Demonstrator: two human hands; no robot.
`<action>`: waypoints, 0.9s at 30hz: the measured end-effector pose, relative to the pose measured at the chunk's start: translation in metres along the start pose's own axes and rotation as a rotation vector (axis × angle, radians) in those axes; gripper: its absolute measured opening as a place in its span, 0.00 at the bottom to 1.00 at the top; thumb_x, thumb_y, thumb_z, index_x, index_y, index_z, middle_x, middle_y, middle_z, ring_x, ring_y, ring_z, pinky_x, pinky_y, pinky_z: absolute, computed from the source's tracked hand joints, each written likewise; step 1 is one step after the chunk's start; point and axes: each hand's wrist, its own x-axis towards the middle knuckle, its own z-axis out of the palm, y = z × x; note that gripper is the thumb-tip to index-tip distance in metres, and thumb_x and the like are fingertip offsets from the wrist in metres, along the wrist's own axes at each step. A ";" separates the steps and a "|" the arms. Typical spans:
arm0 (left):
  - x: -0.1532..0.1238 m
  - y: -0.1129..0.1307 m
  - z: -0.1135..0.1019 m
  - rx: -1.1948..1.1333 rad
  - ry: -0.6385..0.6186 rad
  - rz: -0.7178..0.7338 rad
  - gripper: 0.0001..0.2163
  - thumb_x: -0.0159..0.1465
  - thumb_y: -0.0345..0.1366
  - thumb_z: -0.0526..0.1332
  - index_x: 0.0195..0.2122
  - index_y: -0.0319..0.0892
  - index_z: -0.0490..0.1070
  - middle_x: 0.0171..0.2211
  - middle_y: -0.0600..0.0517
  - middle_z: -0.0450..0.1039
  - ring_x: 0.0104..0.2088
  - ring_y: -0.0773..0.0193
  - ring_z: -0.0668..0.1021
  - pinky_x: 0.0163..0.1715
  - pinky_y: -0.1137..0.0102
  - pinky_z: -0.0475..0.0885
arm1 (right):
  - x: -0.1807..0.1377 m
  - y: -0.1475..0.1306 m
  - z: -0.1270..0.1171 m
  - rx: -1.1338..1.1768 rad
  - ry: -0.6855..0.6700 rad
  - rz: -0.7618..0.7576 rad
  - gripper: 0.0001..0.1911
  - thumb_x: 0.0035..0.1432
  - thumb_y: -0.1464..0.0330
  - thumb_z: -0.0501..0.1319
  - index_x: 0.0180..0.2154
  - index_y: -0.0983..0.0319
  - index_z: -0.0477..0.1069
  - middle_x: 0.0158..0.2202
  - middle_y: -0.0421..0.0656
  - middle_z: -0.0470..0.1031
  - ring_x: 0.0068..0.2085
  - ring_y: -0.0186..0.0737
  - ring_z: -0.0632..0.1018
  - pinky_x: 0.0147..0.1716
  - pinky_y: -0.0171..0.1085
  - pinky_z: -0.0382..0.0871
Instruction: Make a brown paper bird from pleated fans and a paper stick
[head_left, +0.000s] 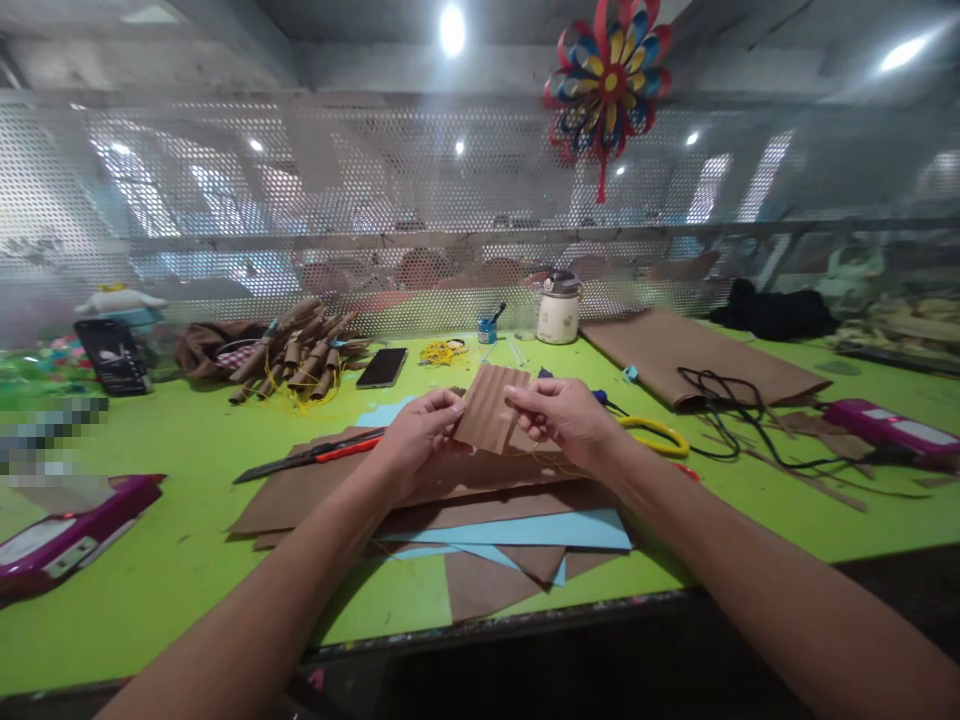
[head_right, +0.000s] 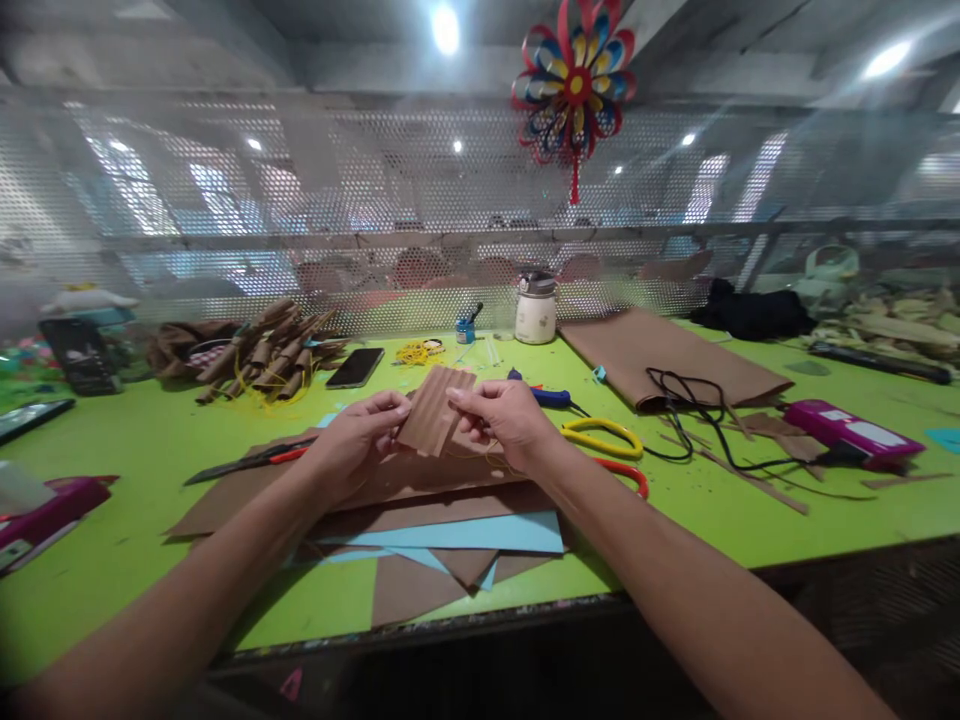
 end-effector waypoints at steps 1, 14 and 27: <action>0.000 -0.001 0.000 -0.001 -0.004 -0.005 0.09 0.52 0.34 0.64 0.26 0.39 0.63 0.24 0.56 0.65 0.23 0.71 0.70 0.22 0.74 0.72 | 0.000 0.000 0.001 -0.002 0.000 -0.003 0.17 0.41 0.59 0.69 0.20 0.65 0.67 0.15 0.36 0.68 0.16 0.26 0.65 0.15 0.29 0.56; -0.001 0.000 0.003 -0.186 -0.028 -0.071 0.07 0.59 0.35 0.60 0.36 0.38 0.68 0.33 0.49 0.71 0.29 0.68 0.75 0.28 0.72 0.75 | -0.002 0.001 0.009 -0.046 0.091 -0.178 0.18 0.45 0.59 0.66 0.17 0.64 0.65 0.12 0.35 0.64 0.14 0.25 0.62 0.14 0.29 0.52; -0.006 -0.002 0.014 0.807 0.171 0.317 0.16 0.59 0.46 0.57 0.22 0.39 0.71 0.21 0.52 0.70 0.24 0.67 0.69 0.27 0.72 0.64 | 0.000 0.001 0.011 0.200 0.302 -0.189 0.16 0.41 0.60 0.69 0.22 0.65 0.68 0.18 0.40 0.73 0.18 0.28 0.71 0.17 0.28 0.63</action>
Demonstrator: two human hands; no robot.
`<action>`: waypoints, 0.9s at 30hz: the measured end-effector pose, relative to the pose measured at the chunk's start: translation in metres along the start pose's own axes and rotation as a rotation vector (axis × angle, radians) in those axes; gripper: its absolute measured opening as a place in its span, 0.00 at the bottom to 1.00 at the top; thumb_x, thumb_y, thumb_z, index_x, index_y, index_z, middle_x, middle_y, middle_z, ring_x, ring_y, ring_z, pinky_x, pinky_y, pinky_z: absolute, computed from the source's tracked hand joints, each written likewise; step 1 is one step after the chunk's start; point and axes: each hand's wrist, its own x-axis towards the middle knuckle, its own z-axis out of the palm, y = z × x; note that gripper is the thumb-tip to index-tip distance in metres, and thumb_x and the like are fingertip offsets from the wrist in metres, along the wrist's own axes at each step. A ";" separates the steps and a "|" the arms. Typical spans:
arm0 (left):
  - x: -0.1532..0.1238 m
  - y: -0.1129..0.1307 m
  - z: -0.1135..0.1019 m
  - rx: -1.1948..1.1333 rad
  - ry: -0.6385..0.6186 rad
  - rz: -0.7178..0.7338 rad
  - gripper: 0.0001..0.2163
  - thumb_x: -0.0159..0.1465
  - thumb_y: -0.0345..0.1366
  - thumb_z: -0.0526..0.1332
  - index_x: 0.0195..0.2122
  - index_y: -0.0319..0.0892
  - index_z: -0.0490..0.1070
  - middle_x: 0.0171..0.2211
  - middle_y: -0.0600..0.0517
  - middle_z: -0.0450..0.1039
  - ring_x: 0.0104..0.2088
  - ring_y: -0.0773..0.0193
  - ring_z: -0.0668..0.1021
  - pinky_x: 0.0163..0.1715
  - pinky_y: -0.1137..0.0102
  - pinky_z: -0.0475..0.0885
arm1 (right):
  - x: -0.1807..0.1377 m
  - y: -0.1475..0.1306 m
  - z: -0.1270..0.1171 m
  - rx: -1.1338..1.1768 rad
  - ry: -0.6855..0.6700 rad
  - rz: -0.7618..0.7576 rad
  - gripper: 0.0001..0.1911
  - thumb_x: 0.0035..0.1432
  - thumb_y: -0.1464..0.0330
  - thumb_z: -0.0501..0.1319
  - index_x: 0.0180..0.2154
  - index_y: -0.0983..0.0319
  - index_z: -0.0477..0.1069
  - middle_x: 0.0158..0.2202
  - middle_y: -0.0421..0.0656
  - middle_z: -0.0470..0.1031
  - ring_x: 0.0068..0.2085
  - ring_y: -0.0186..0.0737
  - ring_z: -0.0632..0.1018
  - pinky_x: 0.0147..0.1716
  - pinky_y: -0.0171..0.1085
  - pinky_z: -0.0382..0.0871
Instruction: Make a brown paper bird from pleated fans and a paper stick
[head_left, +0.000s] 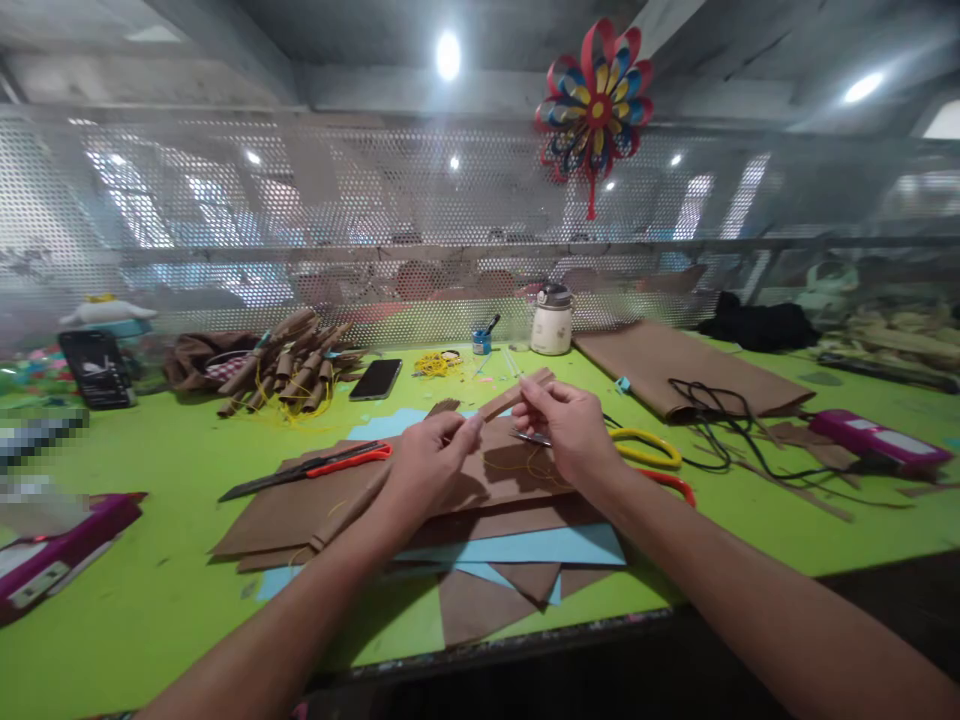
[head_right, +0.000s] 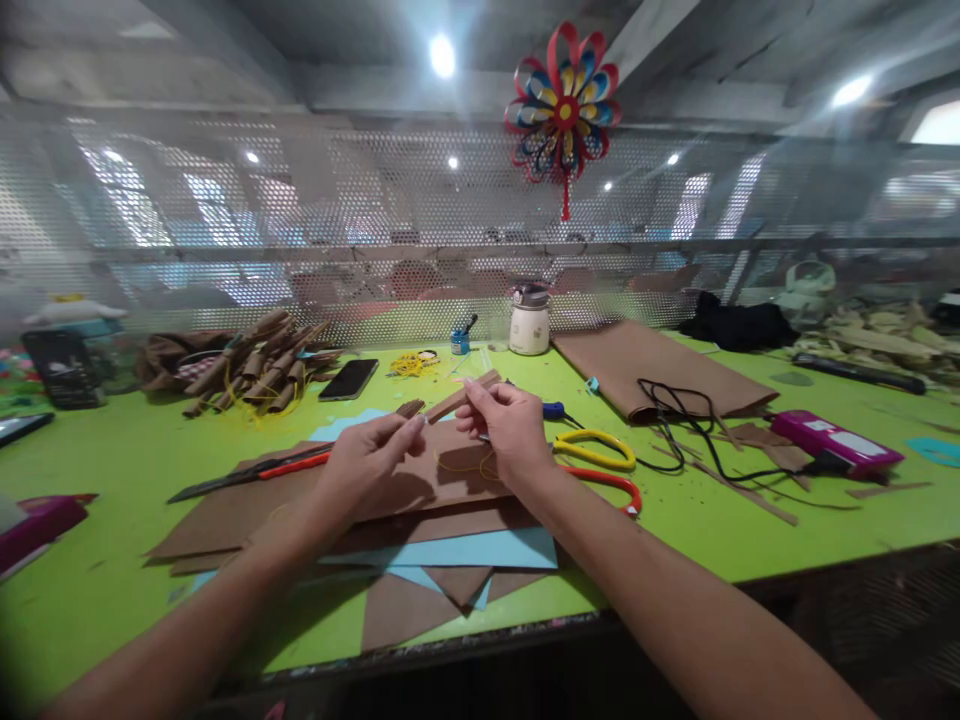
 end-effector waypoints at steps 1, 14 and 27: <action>-0.001 0.001 0.002 -0.033 -0.073 -0.030 0.17 0.59 0.47 0.56 0.22 0.38 0.72 0.21 0.51 0.71 0.24 0.66 0.70 0.27 0.71 0.64 | 0.000 0.000 0.000 0.026 -0.005 0.023 0.16 0.41 0.60 0.70 0.23 0.66 0.69 0.19 0.40 0.74 0.18 0.29 0.72 0.17 0.28 0.64; -0.001 0.001 0.001 -0.911 -0.199 -0.409 0.10 0.59 0.35 0.61 0.34 0.33 0.75 0.33 0.42 0.77 0.30 0.67 0.77 0.30 0.75 0.70 | -0.009 0.004 0.003 0.014 -0.140 0.146 0.14 0.41 0.62 0.69 0.23 0.68 0.72 0.19 0.42 0.74 0.17 0.28 0.71 0.16 0.28 0.60; 0.002 0.001 -0.001 -1.016 -0.079 -0.474 0.07 0.60 0.31 0.58 0.32 0.33 0.73 0.27 0.46 0.75 0.25 0.68 0.77 0.24 0.77 0.71 | -0.008 0.006 0.002 0.010 -0.176 0.160 0.12 0.43 0.63 0.68 0.22 0.66 0.70 0.19 0.40 0.72 0.19 0.28 0.68 0.19 0.30 0.59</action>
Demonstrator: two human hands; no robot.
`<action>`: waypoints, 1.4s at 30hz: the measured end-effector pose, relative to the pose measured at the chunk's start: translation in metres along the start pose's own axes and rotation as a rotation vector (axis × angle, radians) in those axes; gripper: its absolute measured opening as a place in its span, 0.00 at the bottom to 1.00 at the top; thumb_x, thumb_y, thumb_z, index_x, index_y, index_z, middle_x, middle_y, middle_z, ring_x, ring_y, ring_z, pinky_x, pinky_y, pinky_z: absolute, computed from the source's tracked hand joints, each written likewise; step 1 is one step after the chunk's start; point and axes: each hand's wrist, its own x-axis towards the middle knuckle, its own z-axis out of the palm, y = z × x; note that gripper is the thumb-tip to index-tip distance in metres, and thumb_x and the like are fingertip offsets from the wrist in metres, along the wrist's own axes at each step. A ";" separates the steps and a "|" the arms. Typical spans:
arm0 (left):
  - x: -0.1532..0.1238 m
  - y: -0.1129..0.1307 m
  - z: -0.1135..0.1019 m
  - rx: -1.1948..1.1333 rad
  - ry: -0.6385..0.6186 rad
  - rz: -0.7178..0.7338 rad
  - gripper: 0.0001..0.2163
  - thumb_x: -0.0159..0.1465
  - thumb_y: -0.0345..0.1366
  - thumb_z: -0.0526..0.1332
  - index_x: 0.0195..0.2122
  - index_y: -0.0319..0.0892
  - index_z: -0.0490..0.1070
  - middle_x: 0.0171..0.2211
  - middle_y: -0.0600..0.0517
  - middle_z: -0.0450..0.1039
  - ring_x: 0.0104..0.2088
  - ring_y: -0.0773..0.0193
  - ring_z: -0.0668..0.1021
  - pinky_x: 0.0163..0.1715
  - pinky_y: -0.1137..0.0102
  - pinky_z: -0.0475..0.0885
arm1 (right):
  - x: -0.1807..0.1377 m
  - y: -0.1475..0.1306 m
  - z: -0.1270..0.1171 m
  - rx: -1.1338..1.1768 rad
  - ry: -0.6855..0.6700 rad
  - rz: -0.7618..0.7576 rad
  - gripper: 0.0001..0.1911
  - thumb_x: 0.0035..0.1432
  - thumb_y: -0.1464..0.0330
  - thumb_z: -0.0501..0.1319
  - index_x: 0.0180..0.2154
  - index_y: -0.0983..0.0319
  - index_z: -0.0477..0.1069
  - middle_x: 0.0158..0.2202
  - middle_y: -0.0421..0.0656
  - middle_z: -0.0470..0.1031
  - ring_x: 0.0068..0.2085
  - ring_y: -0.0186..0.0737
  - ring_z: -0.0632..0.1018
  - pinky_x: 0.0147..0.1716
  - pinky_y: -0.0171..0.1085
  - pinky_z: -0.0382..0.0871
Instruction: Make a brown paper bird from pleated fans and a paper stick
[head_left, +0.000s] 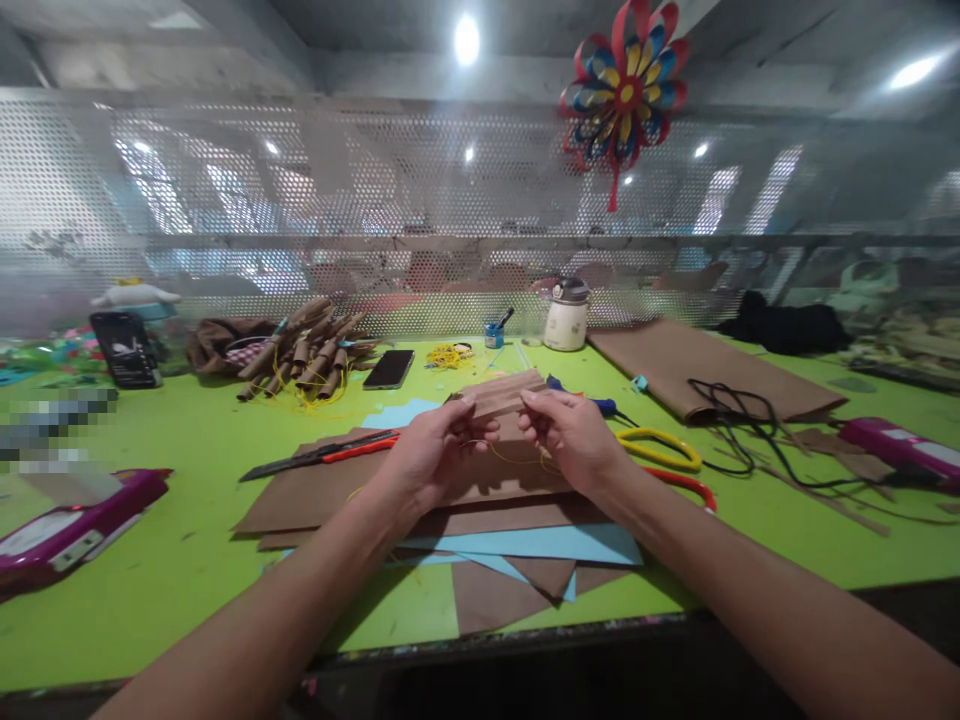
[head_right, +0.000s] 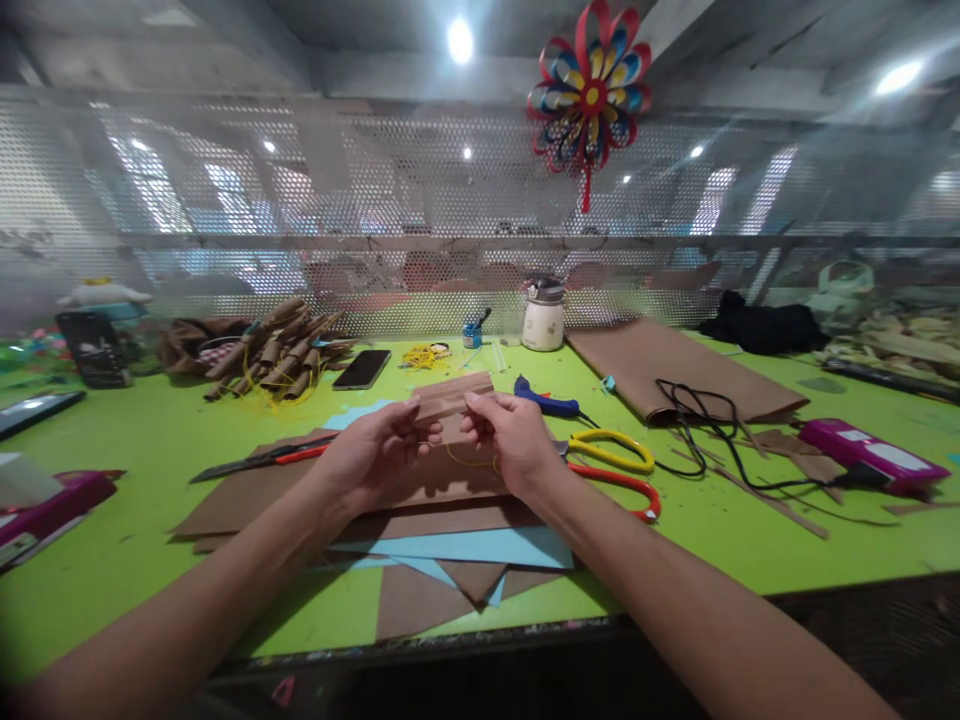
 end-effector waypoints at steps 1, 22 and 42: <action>0.000 0.001 0.000 -0.029 -0.017 -0.006 0.07 0.60 0.32 0.58 0.34 0.34 0.73 0.28 0.46 0.76 0.26 0.67 0.77 0.24 0.76 0.71 | 0.000 0.000 0.000 0.000 -0.011 0.007 0.12 0.43 0.63 0.68 0.22 0.66 0.70 0.19 0.39 0.71 0.19 0.28 0.68 0.19 0.30 0.60; 0.004 0.001 -0.008 0.111 0.118 0.210 0.11 0.48 0.37 0.68 0.29 0.38 0.70 0.26 0.52 0.75 0.27 0.66 0.76 0.31 0.70 0.72 | -0.001 0.010 -0.001 -0.127 -0.188 0.042 0.15 0.44 0.61 0.68 0.21 0.66 0.71 0.20 0.40 0.71 0.21 0.29 0.69 0.22 0.32 0.61; 0.003 0.004 -0.008 0.077 0.001 0.038 0.10 0.55 0.33 0.65 0.37 0.36 0.75 0.36 0.47 0.77 0.30 0.70 0.76 0.31 0.76 0.70 | 0.009 0.002 -0.010 -0.315 -0.136 -0.185 0.14 0.48 0.60 0.64 0.22 0.64 0.70 0.20 0.39 0.70 0.21 0.30 0.68 0.22 0.32 0.61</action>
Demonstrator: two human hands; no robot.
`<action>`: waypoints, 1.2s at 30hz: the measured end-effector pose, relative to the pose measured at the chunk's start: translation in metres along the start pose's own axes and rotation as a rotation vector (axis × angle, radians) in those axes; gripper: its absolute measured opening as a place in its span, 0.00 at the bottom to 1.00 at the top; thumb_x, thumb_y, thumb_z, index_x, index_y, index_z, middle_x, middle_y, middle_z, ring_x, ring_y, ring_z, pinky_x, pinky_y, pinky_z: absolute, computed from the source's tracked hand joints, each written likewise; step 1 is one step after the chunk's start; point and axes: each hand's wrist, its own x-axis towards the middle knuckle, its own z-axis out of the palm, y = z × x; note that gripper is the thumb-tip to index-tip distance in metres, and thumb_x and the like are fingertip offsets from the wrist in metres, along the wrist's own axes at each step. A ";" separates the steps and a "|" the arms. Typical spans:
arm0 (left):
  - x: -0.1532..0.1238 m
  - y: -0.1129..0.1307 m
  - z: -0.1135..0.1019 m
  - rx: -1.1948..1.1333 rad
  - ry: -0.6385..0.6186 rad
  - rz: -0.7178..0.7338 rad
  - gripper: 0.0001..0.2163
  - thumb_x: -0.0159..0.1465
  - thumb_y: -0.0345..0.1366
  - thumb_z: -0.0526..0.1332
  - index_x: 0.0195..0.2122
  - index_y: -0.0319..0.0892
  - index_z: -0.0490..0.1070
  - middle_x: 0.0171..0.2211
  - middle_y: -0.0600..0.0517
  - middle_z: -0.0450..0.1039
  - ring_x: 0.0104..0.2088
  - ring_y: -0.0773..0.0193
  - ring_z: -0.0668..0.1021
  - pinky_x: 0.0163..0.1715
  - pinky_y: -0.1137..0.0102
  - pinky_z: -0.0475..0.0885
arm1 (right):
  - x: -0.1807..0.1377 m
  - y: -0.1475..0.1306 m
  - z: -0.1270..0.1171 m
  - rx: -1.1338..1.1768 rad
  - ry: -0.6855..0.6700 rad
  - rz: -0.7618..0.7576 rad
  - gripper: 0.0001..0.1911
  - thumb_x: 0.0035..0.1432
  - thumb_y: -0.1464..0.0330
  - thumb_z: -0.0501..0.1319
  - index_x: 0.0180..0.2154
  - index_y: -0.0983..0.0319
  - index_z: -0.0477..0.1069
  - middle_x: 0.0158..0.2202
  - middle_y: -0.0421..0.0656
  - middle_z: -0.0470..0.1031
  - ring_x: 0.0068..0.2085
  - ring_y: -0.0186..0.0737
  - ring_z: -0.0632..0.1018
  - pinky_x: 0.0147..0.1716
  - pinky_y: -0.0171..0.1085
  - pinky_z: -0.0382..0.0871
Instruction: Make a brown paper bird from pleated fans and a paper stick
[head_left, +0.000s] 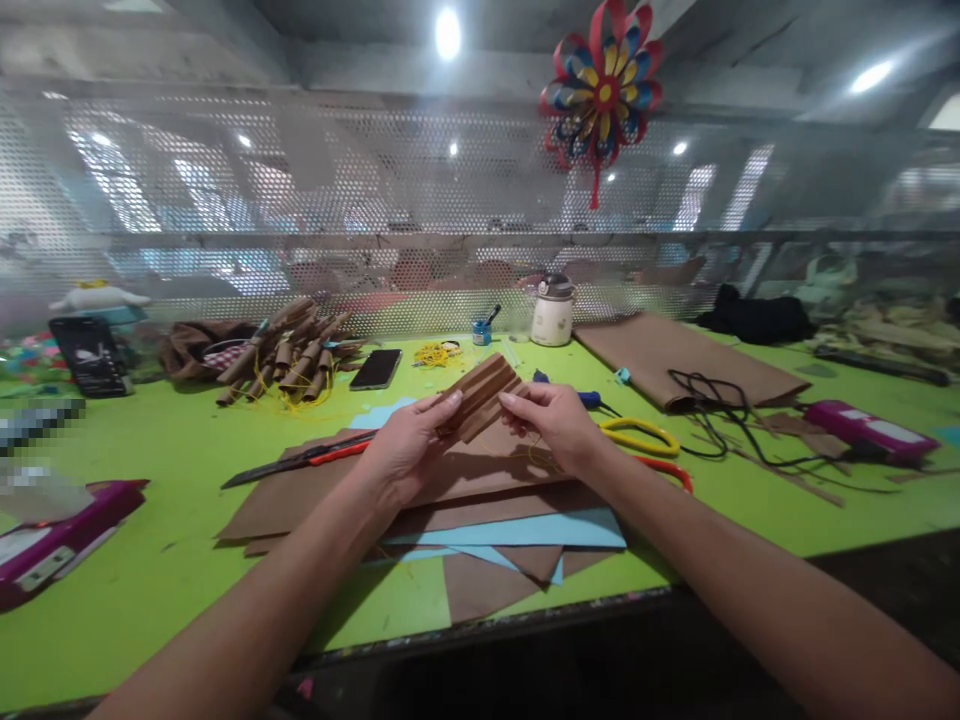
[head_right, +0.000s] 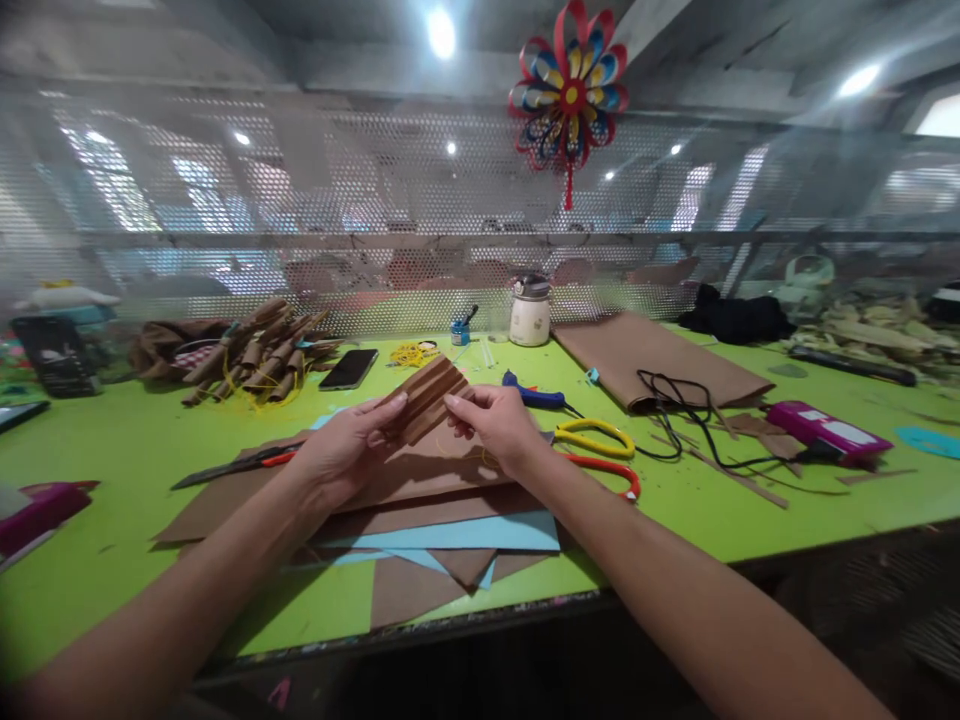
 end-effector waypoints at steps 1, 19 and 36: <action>0.000 0.001 0.000 0.021 0.019 -0.014 0.10 0.54 0.33 0.65 0.37 0.36 0.76 0.35 0.47 0.77 0.29 0.70 0.76 0.27 0.78 0.70 | 0.000 -0.001 -0.001 -0.050 0.009 -0.024 0.14 0.48 0.59 0.64 0.22 0.64 0.70 0.19 0.39 0.69 0.21 0.30 0.67 0.22 0.32 0.60; 0.005 0.006 0.001 -0.061 0.091 0.074 0.07 0.62 0.29 0.56 0.37 0.35 0.72 0.40 0.43 0.75 0.37 0.59 0.79 0.36 0.59 0.78 | 0.011 -0.033 -0.036 -0.385 -0.025 0.111 0.10 0.48 0.64 0.62 0.23 0.64 0.73 0.19 0.41 0.72 0.21 0.31 0.69 0.23 0.33 0.62; 0.002 0.008 -0.005 -0.094 0.144 0.206 0.04 0.65 0.34 0.50 0.36 0.40 0.61 0.36 0.44 0.73 0.29 0.55 0.81 0.32 0.57 0.77 | -0.048 -0.019 -0.128 -1.559 -0.395 0.214 0.33 0.47 0.73 0.56 0.57 0.56 0.60 0.45 0.52 0.73 0.42 0.50 0.75 0.34 0.38 0.65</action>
